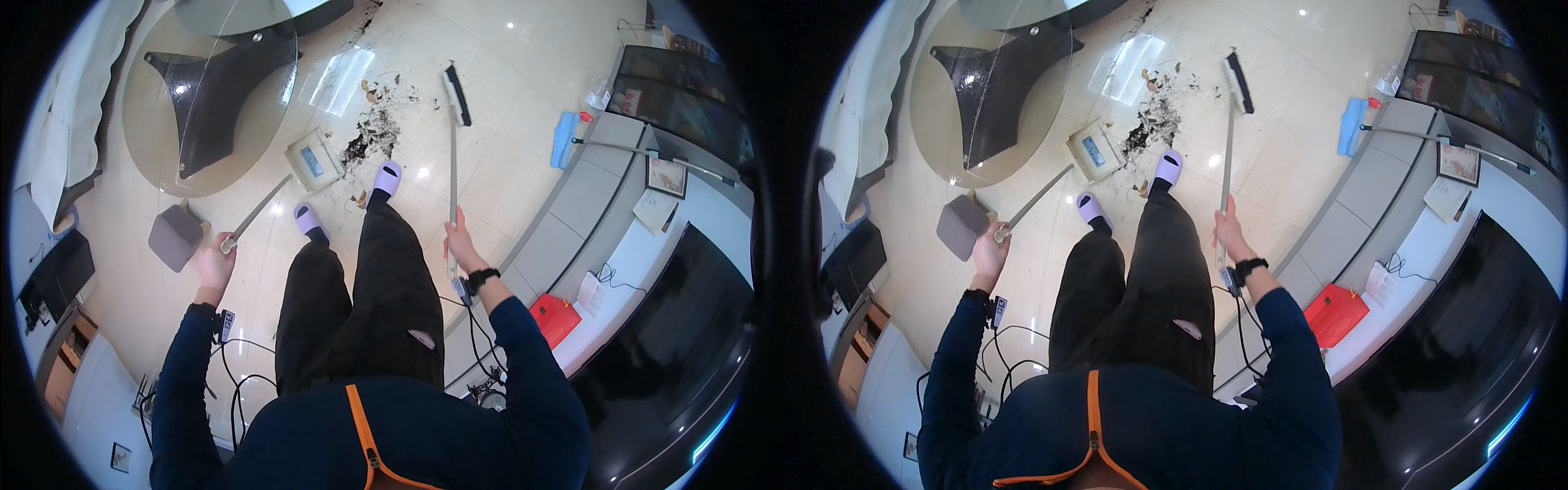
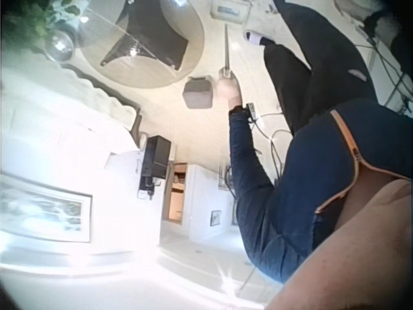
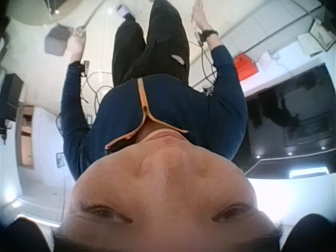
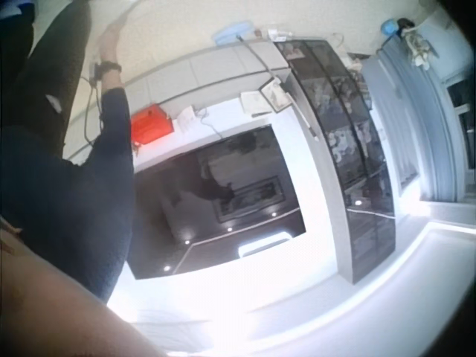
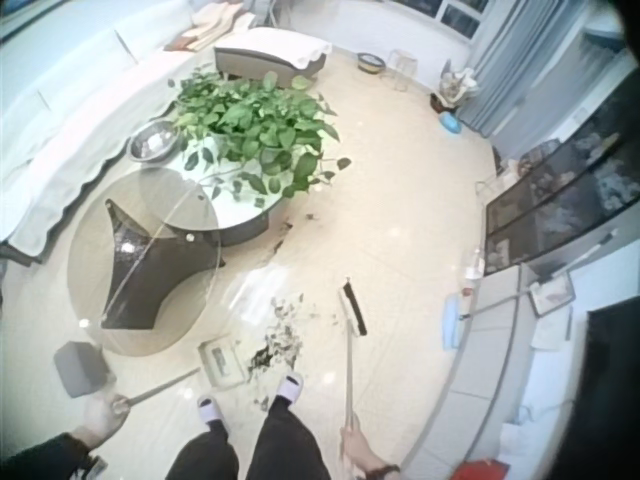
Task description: The person sweeps debris on a tiled floor into a dustpan using a broom, then transfers the collected debris into a blue plastic bag. They walk to a doorway and place the bag down, then return to pick up an orange basin and fill it with water at a kitchen sink.
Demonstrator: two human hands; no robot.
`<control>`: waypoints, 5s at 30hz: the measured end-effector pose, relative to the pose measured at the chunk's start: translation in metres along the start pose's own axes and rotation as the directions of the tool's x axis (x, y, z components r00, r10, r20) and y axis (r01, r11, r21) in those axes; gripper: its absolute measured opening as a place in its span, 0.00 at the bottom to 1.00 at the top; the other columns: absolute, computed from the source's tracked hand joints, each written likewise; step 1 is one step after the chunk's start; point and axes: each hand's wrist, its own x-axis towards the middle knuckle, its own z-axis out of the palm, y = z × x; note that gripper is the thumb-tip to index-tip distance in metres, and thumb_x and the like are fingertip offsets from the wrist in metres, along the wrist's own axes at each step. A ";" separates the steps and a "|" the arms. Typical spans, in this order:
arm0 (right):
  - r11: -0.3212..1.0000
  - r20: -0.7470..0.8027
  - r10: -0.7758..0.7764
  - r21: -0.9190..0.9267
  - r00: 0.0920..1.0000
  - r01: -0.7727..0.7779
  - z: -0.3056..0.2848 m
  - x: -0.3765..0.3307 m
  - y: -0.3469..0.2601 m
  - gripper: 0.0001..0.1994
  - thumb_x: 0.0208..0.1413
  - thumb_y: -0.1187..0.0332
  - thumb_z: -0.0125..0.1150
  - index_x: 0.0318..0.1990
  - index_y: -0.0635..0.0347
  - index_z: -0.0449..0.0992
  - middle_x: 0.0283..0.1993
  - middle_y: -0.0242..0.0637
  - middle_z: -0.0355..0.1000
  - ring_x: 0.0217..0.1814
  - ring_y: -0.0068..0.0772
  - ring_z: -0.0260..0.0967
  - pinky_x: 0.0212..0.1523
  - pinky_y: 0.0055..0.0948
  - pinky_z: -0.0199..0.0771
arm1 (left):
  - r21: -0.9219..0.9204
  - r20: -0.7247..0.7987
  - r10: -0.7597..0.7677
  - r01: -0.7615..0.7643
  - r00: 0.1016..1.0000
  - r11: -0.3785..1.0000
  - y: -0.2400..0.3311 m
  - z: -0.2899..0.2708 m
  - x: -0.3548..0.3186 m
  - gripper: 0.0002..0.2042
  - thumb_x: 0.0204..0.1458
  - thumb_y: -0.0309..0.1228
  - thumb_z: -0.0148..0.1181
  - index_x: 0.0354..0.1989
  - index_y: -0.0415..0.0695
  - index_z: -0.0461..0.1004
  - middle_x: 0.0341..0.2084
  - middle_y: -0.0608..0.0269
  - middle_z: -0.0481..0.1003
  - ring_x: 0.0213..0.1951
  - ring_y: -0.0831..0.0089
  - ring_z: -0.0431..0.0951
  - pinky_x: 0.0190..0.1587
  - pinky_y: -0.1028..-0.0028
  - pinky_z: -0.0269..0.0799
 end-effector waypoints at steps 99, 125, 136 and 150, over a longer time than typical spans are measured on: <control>0.819 -0.113 -0.377 -0.505 0.919 0.273 0.019 0.107 -0.156 0.25 0.65 0.66 0.41 0.69 0.41 0.54 0.16 0.29 0.60 0.13 0.24 0.58 0.12 0.27 0.62 | -0.288 0.076 -0.363 0.369 0.929 0.884 -0.108 0.043 -0.087 0.13 0.49 0.32 0.64 0.44 0.51 0.77 0.31 0.52 0.79 0.36 0.52 0.79 0.38 0.62 0.75; 0.470 0.148 -0.277 -0.841 0.949 0.268 0.000 -0.141 0.077 0.26 0.65 0.60 0.44 0.70 0.36 0.52 0.40 0.59 0.75 0.43 0.64 0.72 0.44 0.52 0.72 | -0.313 -0.025 -0.264 0.243 0.964 0.918 -0.126 0.042 -0.096 0.11 0.48 0.34 0.63 0.41 0.53 0.78 0.24 0.53 0.78 0.31 0.53 0.79 0.35 0.59 0.74; 0.953 -0.334 0.098 -0.240 0.938 -0.185 0.025 -0.119 0.113 0.25 0.68 0.59 0.40 0.71 0.36 0.48 0.18 0.33 0.60 0.12 0.25 0.56 0.10 0.28 0.58 | -0.224 -0.056 -0.128 0.112 0.990 0.968 -0.116 0.023 -0.080 0.10 0.48 0.33 0.61 0.40 0.51 0.78 0.24 0.51 0.77 0.31 0.52 0.79 0.34 0.58 0.74; 0.917 -0.192 0.136 -0.348 0.972 -0.197 0.083 -0.170 0.187 0.28 0.66 0.59 0.42 0.72 0.37 0.45 0.20 0.36 0.65 0.15 0.33 0.63 0.16 0.36 0.69 | -0.140 -0.029 -0.054 0.050 0.998 0.989 -0.093 0.017 -0.073 0.10 0.48 0.34 0.60 0.40 0.52 0.77 0.26 0.52 0.78 0.31 0.52 0.79 0.35 0.59 0.75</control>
